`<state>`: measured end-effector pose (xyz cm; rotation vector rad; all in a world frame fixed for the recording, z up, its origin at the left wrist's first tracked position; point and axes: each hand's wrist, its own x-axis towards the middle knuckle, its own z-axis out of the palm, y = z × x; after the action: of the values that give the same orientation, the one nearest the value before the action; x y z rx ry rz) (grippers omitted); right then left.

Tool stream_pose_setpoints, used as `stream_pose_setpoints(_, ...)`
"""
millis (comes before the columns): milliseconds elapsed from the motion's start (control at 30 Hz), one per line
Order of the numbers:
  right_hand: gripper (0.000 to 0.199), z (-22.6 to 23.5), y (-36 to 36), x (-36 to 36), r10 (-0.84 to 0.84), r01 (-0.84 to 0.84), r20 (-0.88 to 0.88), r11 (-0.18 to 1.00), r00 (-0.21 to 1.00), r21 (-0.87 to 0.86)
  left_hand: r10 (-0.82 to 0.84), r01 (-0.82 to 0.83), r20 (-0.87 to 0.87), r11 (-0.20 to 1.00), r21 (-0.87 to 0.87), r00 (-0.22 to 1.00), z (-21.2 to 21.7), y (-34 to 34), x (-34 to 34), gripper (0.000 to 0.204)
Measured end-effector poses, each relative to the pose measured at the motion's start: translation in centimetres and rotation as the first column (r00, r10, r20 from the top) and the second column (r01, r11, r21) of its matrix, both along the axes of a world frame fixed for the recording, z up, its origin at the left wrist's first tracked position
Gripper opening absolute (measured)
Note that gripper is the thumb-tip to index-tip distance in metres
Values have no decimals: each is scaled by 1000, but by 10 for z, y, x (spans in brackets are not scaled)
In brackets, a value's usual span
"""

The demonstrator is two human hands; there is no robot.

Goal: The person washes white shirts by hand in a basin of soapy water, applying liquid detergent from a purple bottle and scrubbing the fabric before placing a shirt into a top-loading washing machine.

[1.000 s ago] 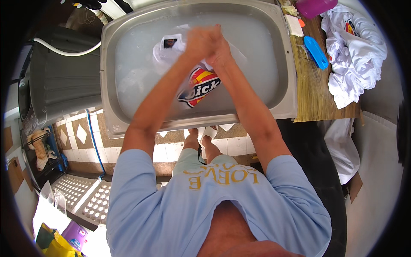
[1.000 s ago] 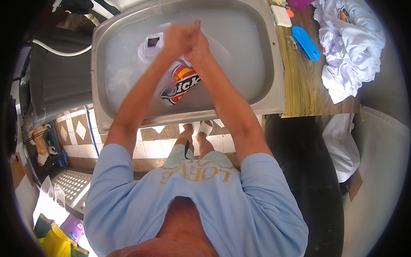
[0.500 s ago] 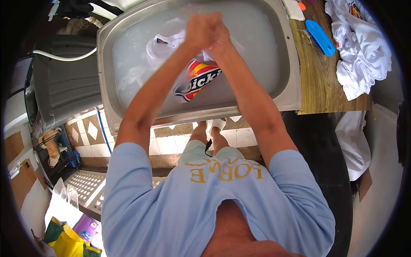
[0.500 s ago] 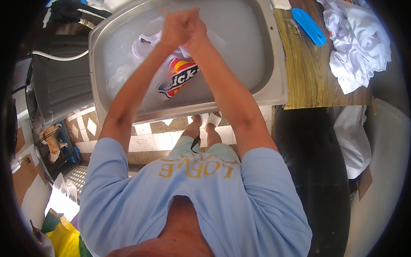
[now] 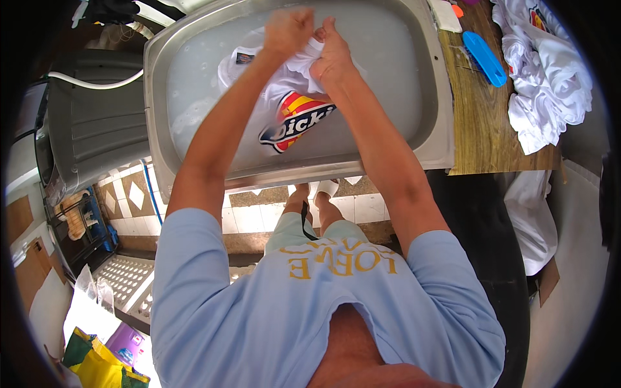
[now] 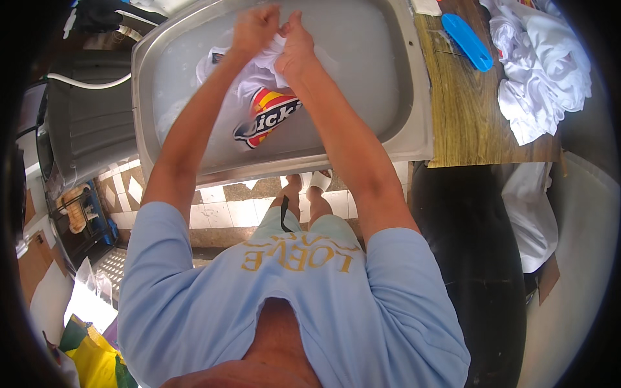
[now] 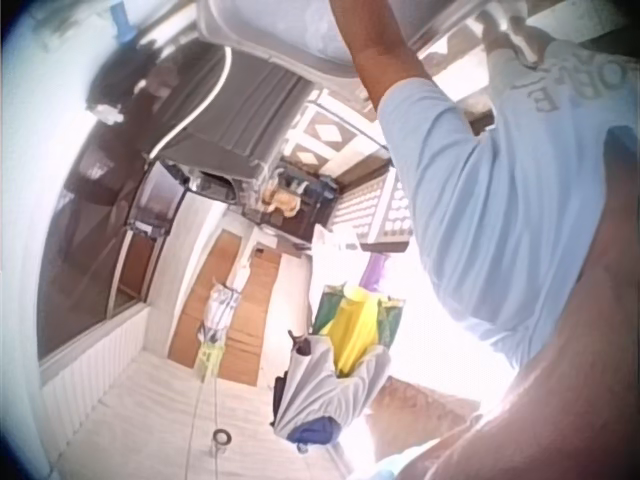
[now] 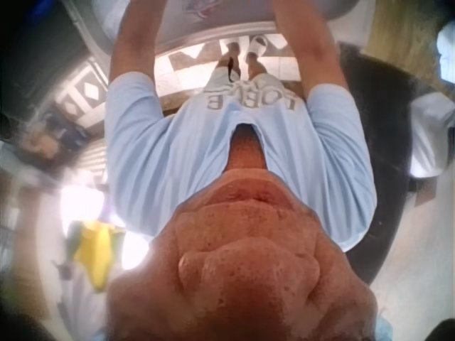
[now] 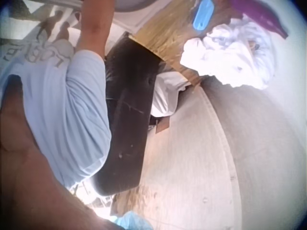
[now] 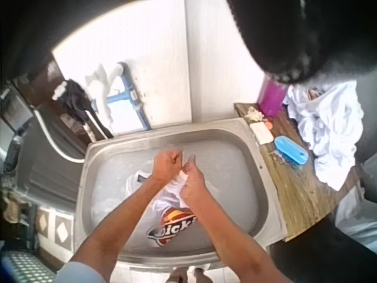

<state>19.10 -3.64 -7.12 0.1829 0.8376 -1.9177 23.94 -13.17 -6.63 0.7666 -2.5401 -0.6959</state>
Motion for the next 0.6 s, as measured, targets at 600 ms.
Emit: stream_pose_setpoints(600, 31, -24, -3, -13, -116, 115, 91, 993, 989, 11, -249, 177, -410, 962, -206, 878, -37, 19, -16, 27)
